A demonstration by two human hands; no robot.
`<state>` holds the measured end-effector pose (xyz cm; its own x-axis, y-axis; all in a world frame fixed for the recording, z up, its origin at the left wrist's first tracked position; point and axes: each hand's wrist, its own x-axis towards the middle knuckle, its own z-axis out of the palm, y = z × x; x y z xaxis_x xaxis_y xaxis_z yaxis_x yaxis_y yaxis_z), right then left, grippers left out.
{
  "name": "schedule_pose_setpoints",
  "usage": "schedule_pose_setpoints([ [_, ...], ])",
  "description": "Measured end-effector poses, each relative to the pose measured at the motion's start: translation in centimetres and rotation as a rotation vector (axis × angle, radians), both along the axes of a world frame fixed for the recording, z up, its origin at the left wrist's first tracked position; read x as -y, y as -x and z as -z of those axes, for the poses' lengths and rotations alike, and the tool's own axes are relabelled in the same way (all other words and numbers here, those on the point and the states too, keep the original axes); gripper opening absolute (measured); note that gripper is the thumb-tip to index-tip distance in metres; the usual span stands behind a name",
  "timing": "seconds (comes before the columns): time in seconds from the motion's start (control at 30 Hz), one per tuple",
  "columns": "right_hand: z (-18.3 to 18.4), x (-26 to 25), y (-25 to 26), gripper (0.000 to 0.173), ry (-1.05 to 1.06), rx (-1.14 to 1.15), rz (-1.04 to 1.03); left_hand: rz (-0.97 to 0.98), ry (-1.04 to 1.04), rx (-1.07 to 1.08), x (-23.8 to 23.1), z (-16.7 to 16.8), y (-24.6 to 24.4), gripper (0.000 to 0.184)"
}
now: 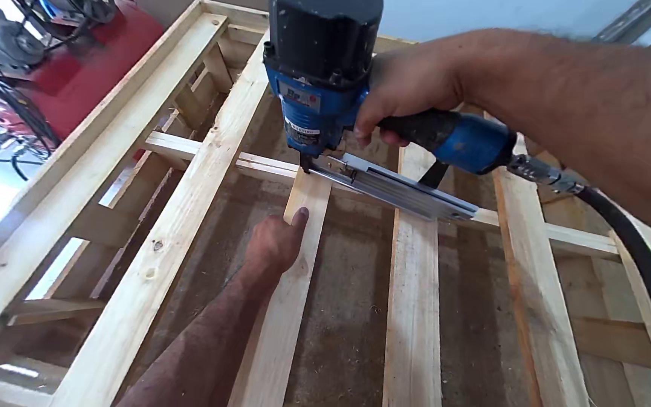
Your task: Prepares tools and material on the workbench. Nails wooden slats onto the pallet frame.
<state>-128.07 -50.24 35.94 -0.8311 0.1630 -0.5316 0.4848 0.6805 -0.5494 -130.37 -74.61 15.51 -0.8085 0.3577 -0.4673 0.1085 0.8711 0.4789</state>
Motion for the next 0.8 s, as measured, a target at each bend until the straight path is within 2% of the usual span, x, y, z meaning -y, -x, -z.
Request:
schedule_pose_setpoints([
  [0.17,0.0,-1.2,-0.9,0.022,0.018,0.059,0.047,-0.026,-0.002,-0.018,-0.2,-0.1,-0.4,0.079],
  [0.27,-0.5,-1.2,-1.7,0.016,-0.007,0.079,0.058,-0.027,-0.013,-0.002,-0.1,0.0,-0.3,0.079],
  [0.43,-0.4,-1.6,-2.7,0.022,0.005,0.095,0.084,-0.024,-0.026,0.016,-0.3,0.2,-0.1,0.079],
  [0.5,-0.5,-1.4,-3.3,0.018,-0.014,0.100,0.103,-0.026,-0.016,0.005,-0.4,0.1,-0.3,0.080],
  [0.57,-1.0,-1.1,-3.8,0.017,-0.037,0.104,0.112,-0.028,0.010,-0.074,-0.2,-0.2,-0.6,0.077],
  [0.63,-1.9,-1.1,-5.3,0.018,-0.076,0.098,0.125,0.031,0.006,-0.223,0.4,-0.6,-1.3,0.064],
  [0.73,-3.3,-3.4,-9.8,0.024,-0.112,0.091,0.184,0.241,-0.212,-0.613,0.6,0.3,-3.1,0.047],
  [0.77,-3.8,-4.5,-11.4,0.025,-0.115,0.086,0.193,0.285,-0.328,-0.625,-0.1,0.3,-4.4,0.044],
  [0.8,-4.0,-5.5,-12.9,0.026,-0.106,0.079,0.199,0.292,-0.398,-0.506,-1.4,-0.3,-6.4,0.044],
])
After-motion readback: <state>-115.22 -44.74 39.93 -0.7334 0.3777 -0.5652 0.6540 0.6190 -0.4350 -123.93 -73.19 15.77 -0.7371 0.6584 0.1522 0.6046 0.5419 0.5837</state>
